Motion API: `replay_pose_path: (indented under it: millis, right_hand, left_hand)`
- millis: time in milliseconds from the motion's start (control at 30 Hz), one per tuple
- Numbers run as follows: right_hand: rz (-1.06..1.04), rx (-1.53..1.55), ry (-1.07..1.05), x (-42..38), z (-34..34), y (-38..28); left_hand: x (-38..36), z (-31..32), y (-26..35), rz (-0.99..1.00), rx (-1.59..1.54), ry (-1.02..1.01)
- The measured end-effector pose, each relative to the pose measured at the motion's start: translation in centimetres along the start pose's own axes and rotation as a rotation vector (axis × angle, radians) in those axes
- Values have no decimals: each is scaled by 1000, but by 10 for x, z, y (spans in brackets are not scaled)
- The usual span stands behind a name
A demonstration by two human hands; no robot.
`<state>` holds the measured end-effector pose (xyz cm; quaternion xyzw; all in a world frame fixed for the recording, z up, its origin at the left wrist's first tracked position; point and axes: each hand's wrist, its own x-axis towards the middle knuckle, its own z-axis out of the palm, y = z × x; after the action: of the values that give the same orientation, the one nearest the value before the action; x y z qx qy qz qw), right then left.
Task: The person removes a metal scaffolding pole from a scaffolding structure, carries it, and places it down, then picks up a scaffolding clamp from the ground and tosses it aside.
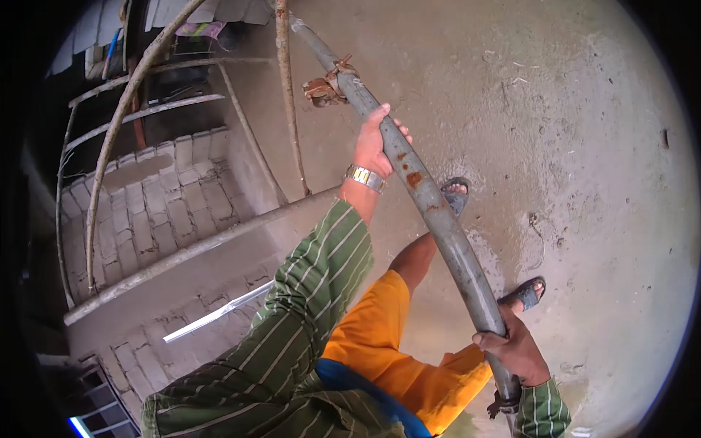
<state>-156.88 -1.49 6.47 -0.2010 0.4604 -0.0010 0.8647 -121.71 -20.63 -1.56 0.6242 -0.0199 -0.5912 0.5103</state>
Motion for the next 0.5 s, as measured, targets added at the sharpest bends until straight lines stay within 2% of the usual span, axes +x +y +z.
replay_pose_path:
  millis: [100, 133, 167, 267, 333, 433, 500]
  right_hand:
    - [-170, -176, 111, -13, 15, 44]
    - [-62, -145, 56, -25, 33, 19]
    - [-174, -110, 47, -15, 44, 53]
    - [-110, -337, 160, -5, 69, 48]
    - [-105, -403, 243, 3, 72, 30]
    - [-129, -293, 329, 11, 48, 25]
    - [-193, -431, 440, -1, 35, 8]
  left_hand:
    - [-11, -27, -16, -44, -167, -63]
    - [-27, -34, -14, -47, -144, -86]
    - [-35, -41, -1, -22, -113, -124]
    - [-40, -65, 11, -66, -80, -70]
    - [-26, -58, 12, -99, -51, -45]
    - [-9, -36, -1, -86, -16, 9]
    - [-4, -18, -5, -45, -30, 4]
